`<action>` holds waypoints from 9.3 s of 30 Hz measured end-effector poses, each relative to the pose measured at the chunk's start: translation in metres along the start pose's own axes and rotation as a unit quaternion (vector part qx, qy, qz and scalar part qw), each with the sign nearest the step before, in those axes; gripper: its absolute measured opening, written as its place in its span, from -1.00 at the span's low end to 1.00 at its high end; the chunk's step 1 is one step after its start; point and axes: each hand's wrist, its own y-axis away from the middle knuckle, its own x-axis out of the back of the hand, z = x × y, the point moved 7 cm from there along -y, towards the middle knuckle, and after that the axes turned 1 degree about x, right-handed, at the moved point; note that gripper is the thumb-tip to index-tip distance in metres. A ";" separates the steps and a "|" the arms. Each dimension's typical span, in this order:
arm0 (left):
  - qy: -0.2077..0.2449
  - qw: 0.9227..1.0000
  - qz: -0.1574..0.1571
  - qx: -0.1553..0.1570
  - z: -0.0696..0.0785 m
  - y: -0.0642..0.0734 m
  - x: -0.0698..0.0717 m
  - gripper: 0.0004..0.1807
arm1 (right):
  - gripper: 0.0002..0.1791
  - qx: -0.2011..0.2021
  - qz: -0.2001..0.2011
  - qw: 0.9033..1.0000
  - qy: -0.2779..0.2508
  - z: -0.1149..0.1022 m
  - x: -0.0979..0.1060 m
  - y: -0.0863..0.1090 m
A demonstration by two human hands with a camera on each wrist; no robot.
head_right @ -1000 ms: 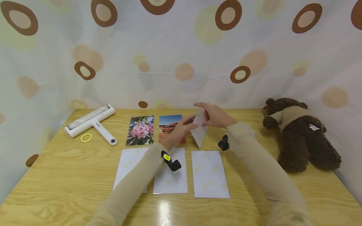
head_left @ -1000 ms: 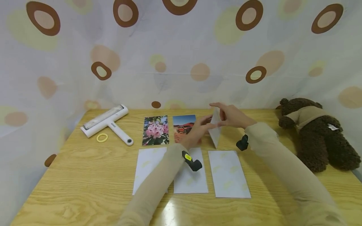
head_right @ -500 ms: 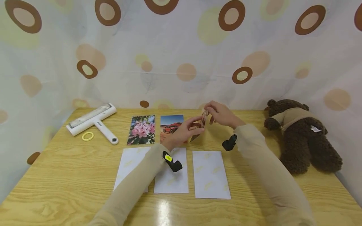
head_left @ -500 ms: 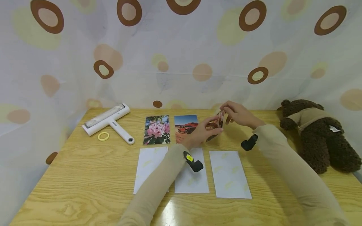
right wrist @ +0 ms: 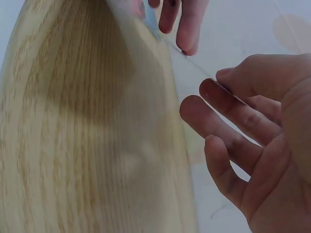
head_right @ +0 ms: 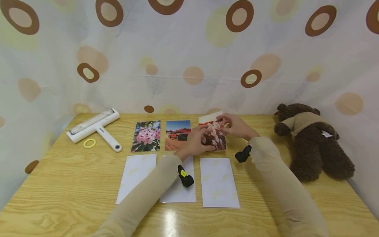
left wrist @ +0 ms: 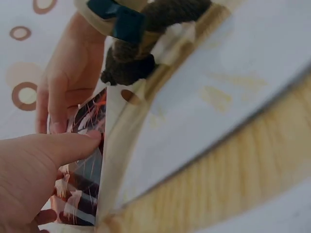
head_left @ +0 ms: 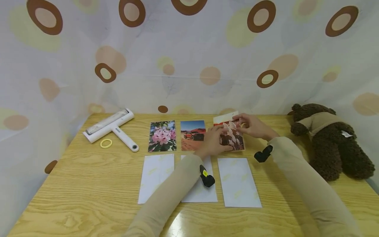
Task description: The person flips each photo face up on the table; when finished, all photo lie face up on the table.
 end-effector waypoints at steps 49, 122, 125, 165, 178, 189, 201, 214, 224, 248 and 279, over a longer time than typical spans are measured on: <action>-0.092 0.991 -0.098 -0.002 -0.023 0.032 0.014 -0.26 | -0.76 0.011 0.079 0.988 0.134 -0.006 -0.046 -0.001; 0.226 0.957 0.145 0.107 -0.124 0.262 0.111 -0.12 | 0.05 0.101 -0.133 0.966 0.195 -0.162 -0.210 -0.048; 0.307 0.939 0.133 0.081 -0.122 0.261 0.109 -0.25 | 0.22 0.117 -0.123 0.962 0.212 -0.168 -0.209 -0.046; 0.081 0.992 0.085 -0.035 -0.099 0.261 0.098 -0.31 | -0.75 0.232 -0.114 0.963 0.081 -0.196 -0.209 -0.012; -0.100 0.991 0.088 -0.003 -0.106 0.257 0.099 -0.20 | -0.54 0.185 -0.136 0.969 0.088 -0.178 -0.213 -0.003; -0.104 0.991 0.079 0.018 -0.114 0.265 0.100 -0.19 | -0.52 0.142 -0.154 0.972 0.104 -0.170 -0.230 -0.004; -0.053 0.993 0.104 0.011 -0.115 0.262 0.106 -0.32 | -0.35 0.146 -0.138 0.977 0.068 -0.168 -0.215 -0.002; 0.011 0.991 0.133 0.003 -0.098 0.240 0.111 -0.48 | -0.55 0.095 -0.125 0.985 0.077 -0.131 -0.158 0.014; 0.064 0.998 -0.025 -0.017 -0.055 0.202 0.086 -0.57 | -0.52 0.100 -0.090 0.986 0.104 -0.107 -0.138 0.024; -0.048 0.993 -0.109 -0.020 -0.041 0.182 0.055 -0.40 | 0.01 0.063 -0.078 0.986 0.131 -0.097 -0.144 0.027; 0.435 0.897 -0.076 -0.020 -0.036 0.173 0.049 -0.46 | -0.04 0.258 0.005 0.962 0.083 -0.137 -0.141 0.038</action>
